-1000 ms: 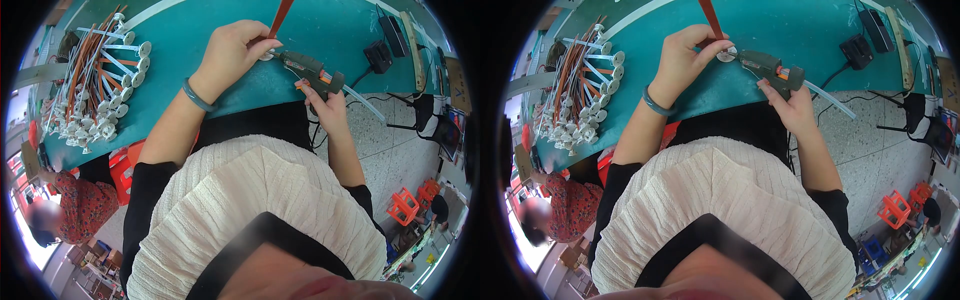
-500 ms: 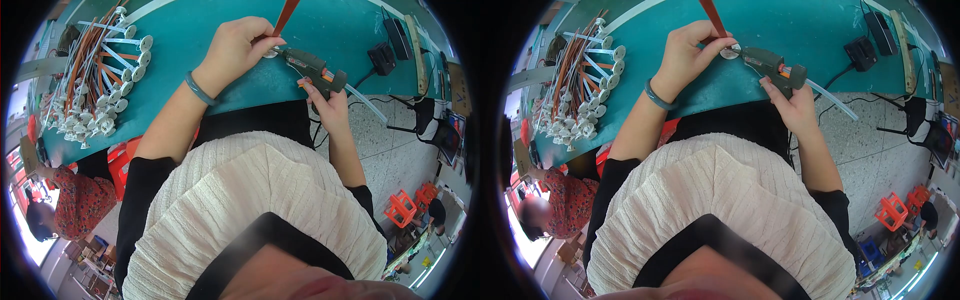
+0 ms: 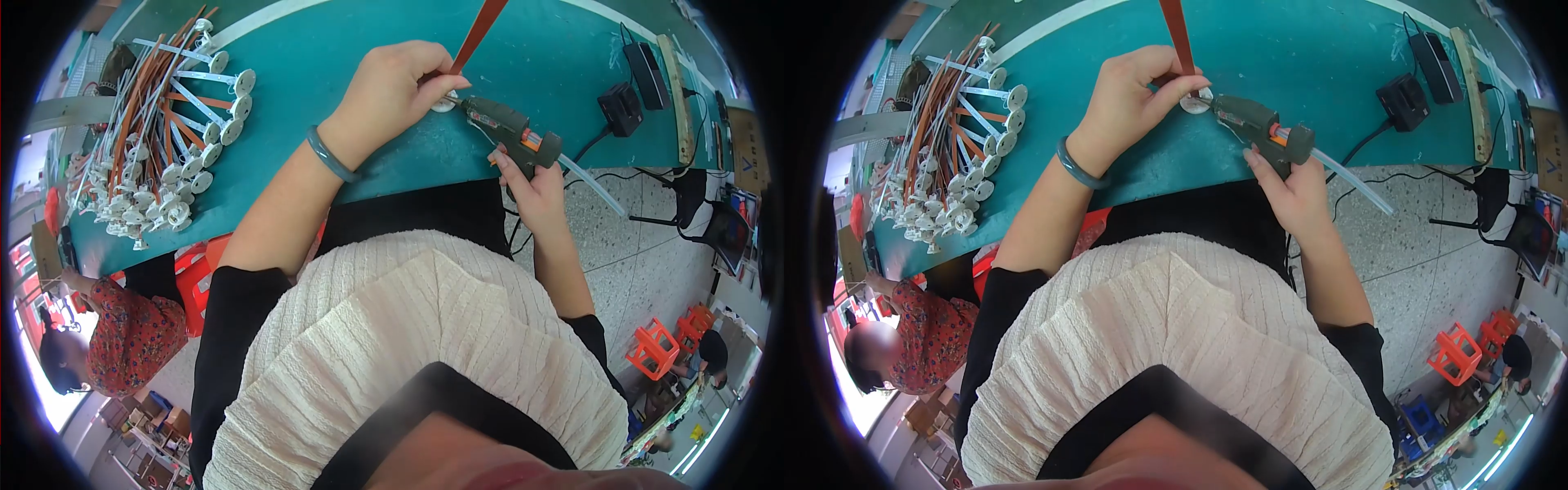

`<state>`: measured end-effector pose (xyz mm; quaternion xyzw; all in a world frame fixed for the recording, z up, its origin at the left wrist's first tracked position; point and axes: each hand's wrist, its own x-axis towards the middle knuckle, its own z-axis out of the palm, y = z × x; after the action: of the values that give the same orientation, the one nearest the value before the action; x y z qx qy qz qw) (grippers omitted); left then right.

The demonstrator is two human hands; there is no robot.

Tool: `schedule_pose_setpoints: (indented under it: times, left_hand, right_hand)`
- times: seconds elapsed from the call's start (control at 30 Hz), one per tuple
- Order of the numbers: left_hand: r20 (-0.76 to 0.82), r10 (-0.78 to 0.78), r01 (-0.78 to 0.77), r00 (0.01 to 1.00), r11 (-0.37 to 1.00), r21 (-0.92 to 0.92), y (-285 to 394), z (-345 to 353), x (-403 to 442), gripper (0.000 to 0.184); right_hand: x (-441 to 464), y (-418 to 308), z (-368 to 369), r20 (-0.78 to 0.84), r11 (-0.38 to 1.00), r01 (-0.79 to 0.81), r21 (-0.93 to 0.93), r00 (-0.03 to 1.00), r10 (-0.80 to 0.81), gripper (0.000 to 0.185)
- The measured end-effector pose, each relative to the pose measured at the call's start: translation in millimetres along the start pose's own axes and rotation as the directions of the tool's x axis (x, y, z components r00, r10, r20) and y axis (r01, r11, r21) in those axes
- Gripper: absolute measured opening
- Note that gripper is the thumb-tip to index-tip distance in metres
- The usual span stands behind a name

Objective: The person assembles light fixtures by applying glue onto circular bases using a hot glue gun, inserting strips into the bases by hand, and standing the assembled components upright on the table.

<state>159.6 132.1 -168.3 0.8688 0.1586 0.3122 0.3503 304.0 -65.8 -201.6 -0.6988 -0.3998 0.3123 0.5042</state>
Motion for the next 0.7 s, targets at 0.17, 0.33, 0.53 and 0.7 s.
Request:
schedule_pose_setpoints:
  times: [0.17,0.33,0.53,0.7]
  left_hand:
    - [-0.008,0.01,-0.01,1.0,1.0,0.026,1,1,-2,0.02]
    - [-0.012,-0.005,0.006,1.0,1.0,0.01,2,1,-3,0.02]
    - [-0.016,0.012,-0.011,1.0,1.0,0.021,1,1,-4,0.018]
    - [-0.077,0.051,-0.052,0.996,0.999,-0.015,-3,5,-4,0.02]
  right_hand:
    - [-3,0,1,-0.001,1.0,0.013,-0.02,1.0,-0.013,0.018]
    - [-4,3,1,0.016,0.992,0.055,-0.115,0.998,-0.053,0.019]
    - [-5,0,1,0.006,0.994,0.023,-0.109,1.0,-0.022,0.016]
    - [-6,-6,1,0.025,0.992,-0.002,-0.126,1.0,0.005,0.017]
